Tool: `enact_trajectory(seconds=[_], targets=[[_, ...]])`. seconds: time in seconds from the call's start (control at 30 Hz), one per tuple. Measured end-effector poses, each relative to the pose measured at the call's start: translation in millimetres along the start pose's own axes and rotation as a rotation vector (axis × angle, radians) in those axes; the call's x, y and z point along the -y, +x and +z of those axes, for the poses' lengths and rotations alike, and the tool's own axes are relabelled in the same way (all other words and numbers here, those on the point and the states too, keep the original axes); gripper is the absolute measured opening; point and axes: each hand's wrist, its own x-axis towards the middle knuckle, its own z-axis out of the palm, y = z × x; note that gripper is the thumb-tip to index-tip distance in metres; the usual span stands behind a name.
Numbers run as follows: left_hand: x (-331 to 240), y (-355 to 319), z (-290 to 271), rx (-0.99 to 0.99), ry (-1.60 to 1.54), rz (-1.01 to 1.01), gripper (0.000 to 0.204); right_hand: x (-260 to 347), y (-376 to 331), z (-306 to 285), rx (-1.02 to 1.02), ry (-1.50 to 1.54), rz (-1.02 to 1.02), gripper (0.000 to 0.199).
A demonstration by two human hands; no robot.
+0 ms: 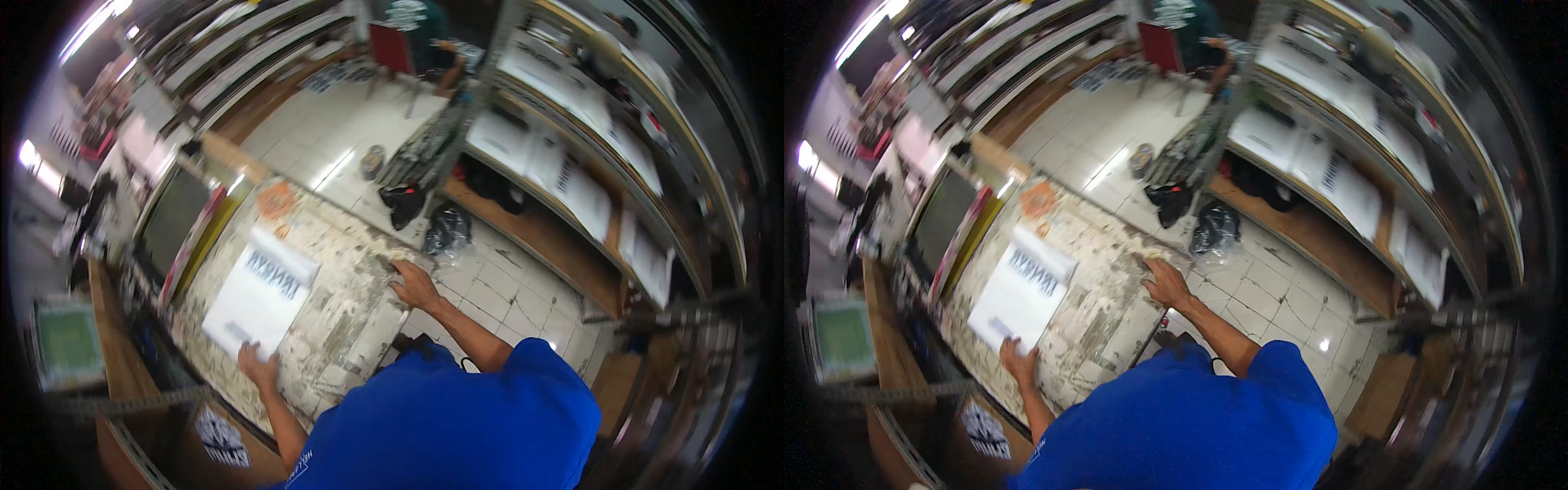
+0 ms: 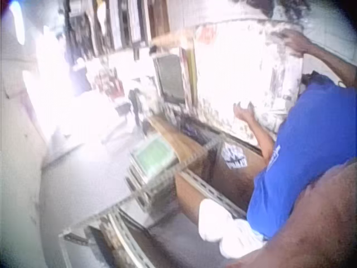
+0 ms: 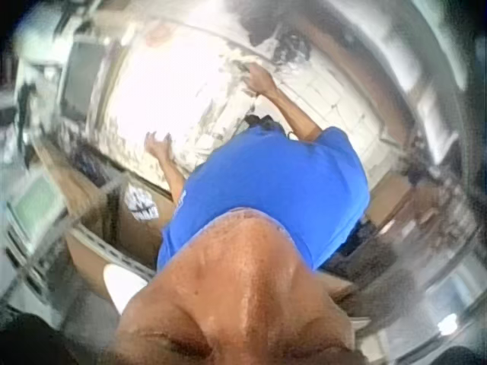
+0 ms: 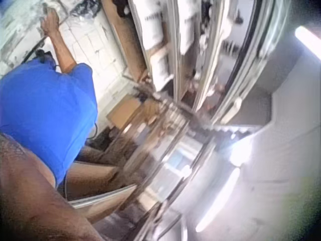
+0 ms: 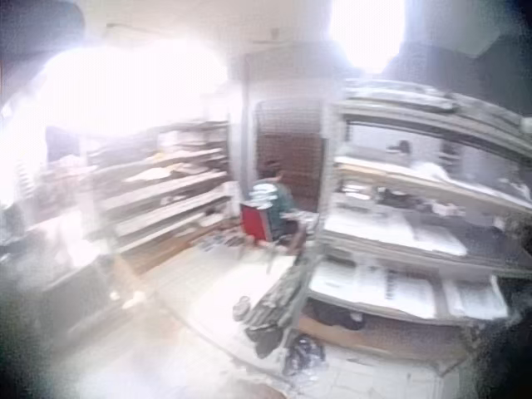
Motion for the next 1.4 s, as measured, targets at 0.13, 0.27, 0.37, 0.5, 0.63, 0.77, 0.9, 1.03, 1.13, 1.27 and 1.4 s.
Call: enact_trajectory(seconds=[0.13, 0.27, 0.37, 0.5, 0.63, 0.77, 0.9, 1.03, 1.13, 1.27, 1.4], targets=[[0.3, 6.1, 3.9, 0.014, -0.031, 0.016, 0.054, -45.7, -85.2, -36.9, -0.159, -0.073, 0.249, 0.048], [-15.9, 6.0, 1.3, 0.070, -0.036, -0.067, 0.053, -62.5, -182.1, -71.1, -0.285, -0.137, 0.578, 0.049], [-10.8, 4.6, -1.0, 0.101, -0.035, -0.037, 0.059, -62.8, -254.1, -80.5, -0.280, -0.194, 0.774, 0.051], [-32.9, 2.3, -12.0, 0.088, 0.017, -0.009, 0.065, -56.8, -336.5, -86.8, -0.221, -0.270, 0.900, 0.054], [-65.8, -1.3, -4.9, -0.040, -0.089, 0.119, 0.062, -50.5, -375.7, -102.5, -0.245, -0.222, 1.015, 0.056], [-153.3, -14.7, 6.4, -0.088, -0.249, 0.323, 0.053, -54.8, -384.8, -138.0, -0.303, -0.210, 1.032, 0.055], [-259.4, -45.8, 20.6, 0.052, -0.422, 0.451, 0.048, -73.3, -381.0, -194.3, -0.359, -0.163, 0.969, 0.055], [-357.9, -79.4, 43.0, 0.213, -0.568, 0.585, 0.045, -78.6, -371.2, -277.6, -0.471, -0.107, 0.881, 0.053], [-434.6, -102.3, 61.3, 0.356, -0.702, 0.643, 0.042, -66.6, -370.2, -361.0, -0.572, -0.085, 0.754, 0.051], [-519.6, -134.5, 92.8, 0.488, -0.759, 0.645, 0.046, -39.6, -372.4, -474.8, -0.683, -0.143, 0.552, 0.052], [-584.5, -162.6, 136.2, 0.649, -0.872, 0.579, 0.049, 9.3, -374.9, -590.6, -0.781, -0.318, 0.400, 0.056]])
